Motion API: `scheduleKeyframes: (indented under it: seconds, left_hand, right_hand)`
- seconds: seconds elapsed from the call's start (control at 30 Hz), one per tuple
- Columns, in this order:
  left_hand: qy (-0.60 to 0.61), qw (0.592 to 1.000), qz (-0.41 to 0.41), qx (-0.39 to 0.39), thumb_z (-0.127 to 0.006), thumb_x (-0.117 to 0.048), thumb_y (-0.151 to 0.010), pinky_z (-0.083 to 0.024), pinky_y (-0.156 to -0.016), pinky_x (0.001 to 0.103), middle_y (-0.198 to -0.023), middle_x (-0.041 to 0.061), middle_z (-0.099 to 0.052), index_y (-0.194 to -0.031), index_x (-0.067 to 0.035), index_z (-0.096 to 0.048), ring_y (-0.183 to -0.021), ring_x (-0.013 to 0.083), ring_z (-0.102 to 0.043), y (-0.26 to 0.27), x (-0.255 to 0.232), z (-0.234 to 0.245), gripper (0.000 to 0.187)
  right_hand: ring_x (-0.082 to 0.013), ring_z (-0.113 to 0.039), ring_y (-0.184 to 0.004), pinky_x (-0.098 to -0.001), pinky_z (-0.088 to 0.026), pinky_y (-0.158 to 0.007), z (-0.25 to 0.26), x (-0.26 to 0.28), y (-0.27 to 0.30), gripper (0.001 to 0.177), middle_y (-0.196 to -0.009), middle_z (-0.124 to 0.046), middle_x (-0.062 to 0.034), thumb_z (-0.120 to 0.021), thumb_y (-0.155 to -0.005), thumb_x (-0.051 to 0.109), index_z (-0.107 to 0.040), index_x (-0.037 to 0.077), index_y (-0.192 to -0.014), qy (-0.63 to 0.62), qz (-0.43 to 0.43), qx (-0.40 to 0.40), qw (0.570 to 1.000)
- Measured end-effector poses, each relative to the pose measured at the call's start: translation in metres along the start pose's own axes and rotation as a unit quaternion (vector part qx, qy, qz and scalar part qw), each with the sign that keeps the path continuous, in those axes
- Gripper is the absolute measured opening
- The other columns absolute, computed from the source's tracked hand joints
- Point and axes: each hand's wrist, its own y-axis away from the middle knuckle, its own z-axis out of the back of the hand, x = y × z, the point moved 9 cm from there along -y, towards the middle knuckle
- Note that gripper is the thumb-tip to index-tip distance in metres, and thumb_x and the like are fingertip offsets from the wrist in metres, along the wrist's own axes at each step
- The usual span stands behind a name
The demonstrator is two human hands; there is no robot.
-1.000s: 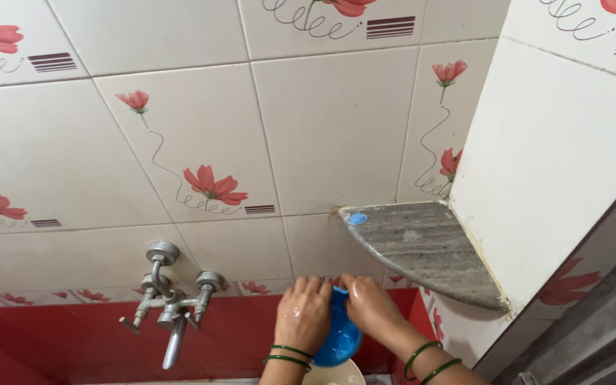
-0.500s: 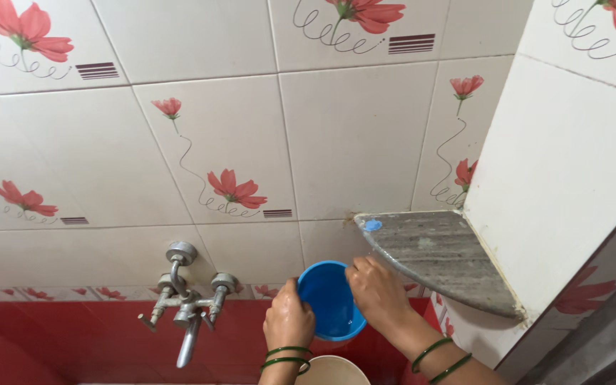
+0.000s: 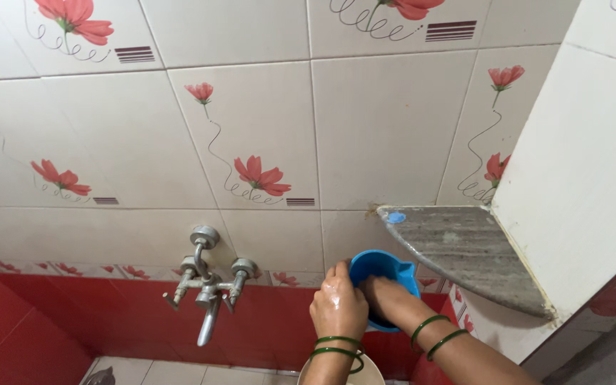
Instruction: The person fills a blue plastic jug from a wall tap and pours water onto a wall-mounted washboard, scrubbing it with their hands. They then rinse their hands and place a basket of toothbrushes onto the washboard before returning to the shelf to handle a soap dish and a liquid soap bottle.
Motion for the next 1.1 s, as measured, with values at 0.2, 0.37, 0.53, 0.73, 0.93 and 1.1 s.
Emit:
scheduleKeyframes:
  seconds: [0.2,0.37,0.53,0.73,0.93,1.1]
  left_hand:
    - [0.011,1.0,-0.013,-0.009,-0.065,-0.011,-0.082,-0.056,-0.082,0.054,-0.12,0.011,-0.069,-0.123,-0.014,-0.063,-0.094,0.0419,-0.07,0.0,-0.009,-0.003,0.041]
    - [-0.013,0.999,-0.031,-0.017,-0.06,-0.01,-0.086,-0.057,-0.079,0.054,-0.118,0.013,-0.07,-0.121,-0.011,-0.065,-0.092,0.0417,-0.07,0.003,-0.021,-0.008,0.035]
    - [-0.031,0.997,-0.069,-0.033,-0.059,-0.009,-0.086,-0.058,-0.076,0.053,-0.112,0.012,-0.071,-0.119,-0.013,-0.068,-0.089,0.04,-0.071,0.003,-0.042,-0.002,0.035]
    - [-0.051,0.995,-0.078,-0.048,-0.065,-0.016,-0.081,-0.057,-0.076,0.055,-0.109,0.01,-0.071,-0.111,-0.015,-0.071,-0.089,0.0405,-0.071,-0.024,-0.065,0.032,0.03]
    - [-0.15,0.971,-0.176,-0.054,-0.063,-0.008,-0.084,-0.06,-0.065,0.047,-0.109,0.014,-0.065,-0.108,-0.004,-0.07,-0.077,0.0364,-0.074,-0.057,-0.144,0.019,0.025]
    - [-0.243,0.919,-0.302,-0.067,-0.066,-0.012,-0.085,-0.061,-0.058,0.04,-0.107,0.013,-0.065,-0.097,-0.001,-0.073,-0.069,0.0282,-0.075,-0.067,-0.215,-0.045,0.017]
  right_hand:
    - [-0.0358,-0.071,-0.104,-0.0447,-0.056,-0.088,0.012,-0.009,0.0,0.023,-0.111,-0.074,-0.0209,-0.056,-0.093,0.016,-0.074,0.007,-0.102,0.052,0.053,-0.005,0.997]
    - [-0.0345,-0.071,-0.106,-0.045,-0.057,-0.088,0.011,-0.033,0.003,0.021,-0.111,-0.074,-0.0197,-0.062,-0.09,0.018,-0.075,0.008,-0.102,0.038,-0.032,0.032,0.998]
    - [-0.0326,-0.074,-0.098,-0.0452,-0.055,-0.086,0.041,0.013,0.024,0.02,-0.105,-0.076,-0.0149,-0.061,-0.086,0.01,-0.075,0.007,-0.099,-0.13,0.073,-0.006,0.989]
    - [-0.0387,-0.069,-0.081,-0.0479,-0.055,-0.077,0.187,0.047,0.096,0.02,-0.086,-0.073,-0.0179,-0.071,-0.086,0.021,-0.073,0.002,-0.084,-0.019,0.03,-0.275,0.961]
    - [-0.0357,-0.071,-0.102,-0.0461,-0.058,-0.089,0.232,-0.017,0.162,0.03,-0.119,-0.071,-0.0148,-0.067,-0.086,0.024,-0.07,0.01,-0.112,-0.036,-0.146,-0.385,0.911]
    - [-0.0419,-0.02,-0.149,-0.0485,-0.025,-0.119,0.17,-0.083,0.134,0.098,-0.161,-0.022,-0.0252,-0.07,-0.084,0.056,-0.025,0.003,-0.154,0.062,-0.275,-0.201,0.938]
